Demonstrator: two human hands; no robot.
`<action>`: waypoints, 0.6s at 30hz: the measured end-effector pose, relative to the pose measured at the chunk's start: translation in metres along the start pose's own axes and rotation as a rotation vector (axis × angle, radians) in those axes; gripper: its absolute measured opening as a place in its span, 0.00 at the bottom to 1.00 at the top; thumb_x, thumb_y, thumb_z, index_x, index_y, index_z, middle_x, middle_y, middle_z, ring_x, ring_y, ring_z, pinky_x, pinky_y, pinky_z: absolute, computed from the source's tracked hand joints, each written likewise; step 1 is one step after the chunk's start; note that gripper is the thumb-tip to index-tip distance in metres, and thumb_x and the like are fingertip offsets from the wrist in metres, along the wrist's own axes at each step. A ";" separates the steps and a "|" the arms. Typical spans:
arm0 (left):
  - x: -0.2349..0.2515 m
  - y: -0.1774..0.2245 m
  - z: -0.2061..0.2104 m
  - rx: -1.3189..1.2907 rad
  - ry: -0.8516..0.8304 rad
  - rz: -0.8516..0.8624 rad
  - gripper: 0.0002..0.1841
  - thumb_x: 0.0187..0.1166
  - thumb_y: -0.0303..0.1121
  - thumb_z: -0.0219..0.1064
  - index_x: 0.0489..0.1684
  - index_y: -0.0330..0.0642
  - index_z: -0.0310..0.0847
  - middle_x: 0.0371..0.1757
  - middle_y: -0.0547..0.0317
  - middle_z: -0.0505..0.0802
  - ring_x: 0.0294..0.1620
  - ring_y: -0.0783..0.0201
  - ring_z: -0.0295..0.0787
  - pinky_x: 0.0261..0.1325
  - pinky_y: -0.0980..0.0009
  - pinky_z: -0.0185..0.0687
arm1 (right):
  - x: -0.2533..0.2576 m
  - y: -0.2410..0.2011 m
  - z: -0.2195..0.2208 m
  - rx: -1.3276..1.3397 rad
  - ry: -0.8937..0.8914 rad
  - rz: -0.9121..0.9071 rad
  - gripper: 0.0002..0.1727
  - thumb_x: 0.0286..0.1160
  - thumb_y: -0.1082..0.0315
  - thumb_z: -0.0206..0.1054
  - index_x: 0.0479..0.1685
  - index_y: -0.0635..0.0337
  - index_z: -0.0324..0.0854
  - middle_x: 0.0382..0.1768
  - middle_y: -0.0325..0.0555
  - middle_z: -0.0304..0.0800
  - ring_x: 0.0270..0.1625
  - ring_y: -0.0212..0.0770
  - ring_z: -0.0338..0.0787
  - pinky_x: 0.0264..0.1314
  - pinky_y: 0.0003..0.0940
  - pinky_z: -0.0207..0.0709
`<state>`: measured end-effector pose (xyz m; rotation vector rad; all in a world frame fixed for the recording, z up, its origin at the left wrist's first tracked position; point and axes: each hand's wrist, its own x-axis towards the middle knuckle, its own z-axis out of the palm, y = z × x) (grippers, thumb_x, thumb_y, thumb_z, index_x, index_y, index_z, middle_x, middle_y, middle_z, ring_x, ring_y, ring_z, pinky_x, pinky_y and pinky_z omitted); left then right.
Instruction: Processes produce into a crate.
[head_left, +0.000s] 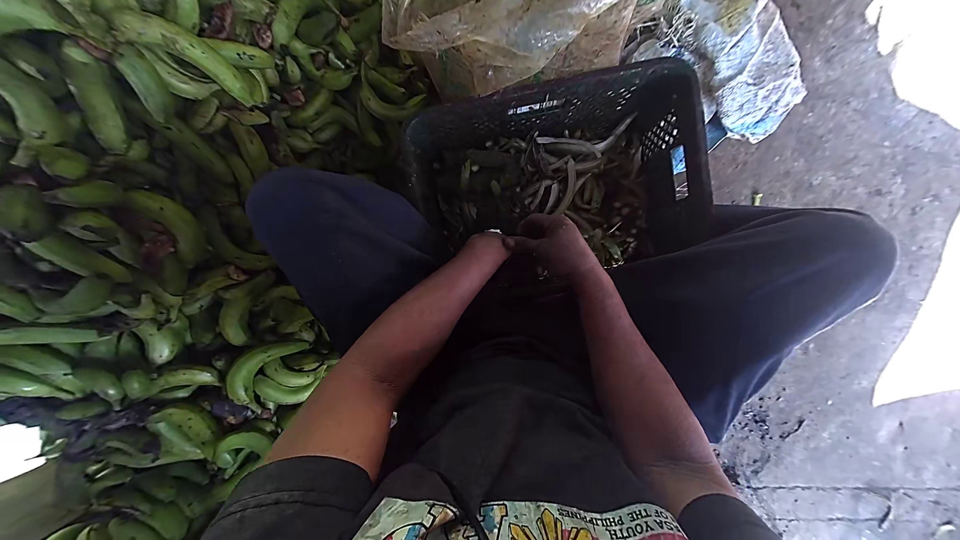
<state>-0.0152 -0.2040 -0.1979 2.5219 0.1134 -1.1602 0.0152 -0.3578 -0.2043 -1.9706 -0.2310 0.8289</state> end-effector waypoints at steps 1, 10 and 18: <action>0.005 0.001 0.000 0.142 -0.033 -0.028 0.24 0.96 0.38 0.43 0.70 0.30 0.79 0.70 0.30 0.85 0.77 0.35 0.78 0.80 0.40 0.66 | 0.000 0.002 0.001 0.085 -0.009 0.010 0.15 0.75 0.58 0.78 0.46 0.62 0.88 0.38 0.46 0.93 0.36 0.37 0.92 0.47 0.41 0.89; -0.016 0.025 -0.015 0.329 -0.141 -0.047 0.20 0.95 0.30 0.42 0.67 0.29 0.78 0.67 0.33 0.87 0.72 0.37 0.83 0.72 0.42 0.75 | -0.006 -0.013 0.003 -0.164 0.030 -0.004 0.14 0.75 0.59 0.75 0.50 0.60 0.91 0.45 0.50 0.96 0.51 0.46 0.94 0.63 0.54 0.83; 0.003 0.016 0.005 0.266 -0.186 -0.094 0.17 0.92 0.33 0.50 0.58 0.30 0.82 0.59 0.36 0.90 0.66 0.40 0.86 0.67 0.44 0.79 | -0.006 -0.013 0.011 -0.298 0.021 -0.063 0.11 0.76 0.61 0.70 0.44 0.58 0.94 0.41 0.49 0.96 0.48 0.47 0.94 0.58 0.54 0.83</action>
